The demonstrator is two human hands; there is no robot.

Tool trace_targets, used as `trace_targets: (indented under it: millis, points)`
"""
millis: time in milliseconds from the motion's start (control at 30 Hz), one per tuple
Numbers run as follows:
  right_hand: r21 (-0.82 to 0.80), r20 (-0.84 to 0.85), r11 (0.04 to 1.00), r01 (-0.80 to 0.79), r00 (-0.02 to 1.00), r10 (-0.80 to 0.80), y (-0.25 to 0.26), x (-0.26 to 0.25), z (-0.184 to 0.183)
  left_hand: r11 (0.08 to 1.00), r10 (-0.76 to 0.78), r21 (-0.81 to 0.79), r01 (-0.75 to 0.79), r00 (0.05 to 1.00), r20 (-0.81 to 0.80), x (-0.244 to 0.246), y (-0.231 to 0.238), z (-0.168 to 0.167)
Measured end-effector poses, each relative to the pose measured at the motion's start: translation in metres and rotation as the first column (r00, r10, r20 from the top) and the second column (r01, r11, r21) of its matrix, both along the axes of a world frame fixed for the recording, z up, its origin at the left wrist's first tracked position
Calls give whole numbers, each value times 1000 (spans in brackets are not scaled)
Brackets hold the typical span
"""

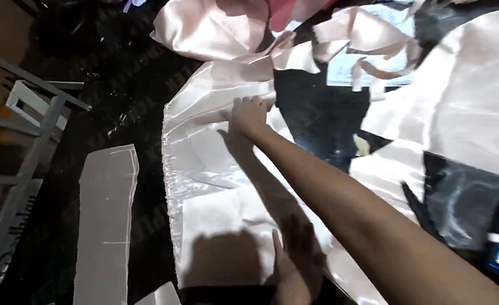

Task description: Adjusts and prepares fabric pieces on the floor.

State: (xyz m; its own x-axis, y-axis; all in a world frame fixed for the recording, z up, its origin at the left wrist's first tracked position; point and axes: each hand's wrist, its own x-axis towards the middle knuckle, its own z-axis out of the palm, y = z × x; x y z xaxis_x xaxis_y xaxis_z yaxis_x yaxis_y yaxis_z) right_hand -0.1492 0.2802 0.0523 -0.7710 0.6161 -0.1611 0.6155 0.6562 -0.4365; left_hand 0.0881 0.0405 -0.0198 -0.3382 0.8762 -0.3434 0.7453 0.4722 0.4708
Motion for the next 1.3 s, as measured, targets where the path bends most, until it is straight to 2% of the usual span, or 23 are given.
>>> trace_targets:
  millis: [100,167,233,267,300,367,400,433,500,567,633,767,867,1000,1100,1200,1300]
  points:
    - [68,78,992,109,990,-114,18,-58,-31,987,82,143,-67,992,-100,9,1,-19]
    - [72,94,992,104,989,-111,23,-84,-50,993,86,88,-75,987,-133,8,4,-12]
    - [-40,55,999,-9,998,11,34,-102,-64,997,60,-44,-62,997,-52,5,7,-4]
    - [-112,-11,990,-83,997,82,44,-108,-69,996,77,-33,-78,997,-29,6,6,-4]
    - [-162,-113,976,-143,986,125,55,-112,-70,991,120,59,-116,991,-63,9,5,-5]
    - [-125,-369,976,-180,921,122,70,-105,-61,977,138,172,-124,988,-68,7,4,4]
    - [-86,-456,980,-182,881,123,73,-91,-51,983,115,149,-104,991,-63,8,4,0]
    - [-60,-498,980,-189,857,134,73,-68,-38,996,74,44,-74,997,4,7,5,1]
    - [-29,-470,978,-205,867,168,69,3,-16,983,1,-180,18,995,103,2,12,13]
    - [-29,-318,984,-176,935,158,67,92,-6,983,-10,-180,25,997,82,4,12,12]
    - [-30,-184,996,-83,980,76,56,191,-9,985,-20,-169,31,998,62,5,9,12]
    - [-92,22,990,103,995,-102,1,384,-11,971,-71,-226,73,997,15,4,12,22]
    - [-177,136,965,195,976,-172,-45,480,-6,982,-69,-180,62,997,-35,4,9,19]
    - [-219,175,916,335,937,-301,-74,531,3,994,-6,-112,-4,997,-81,25,2,35]
    - [-209,207,872,444,891,-404,-72,530,-5,993,-5,-119,3,1000,-10,69,-12,49]
    - [-145,227,849,509,852,-472,-71,516,-16,996,-34,-81,38,998,51,116,-31,43]
    - [-89,191,866,492,862,-470,-71,508,-30,984,-149,-90,152,988,38,141,-34,28]
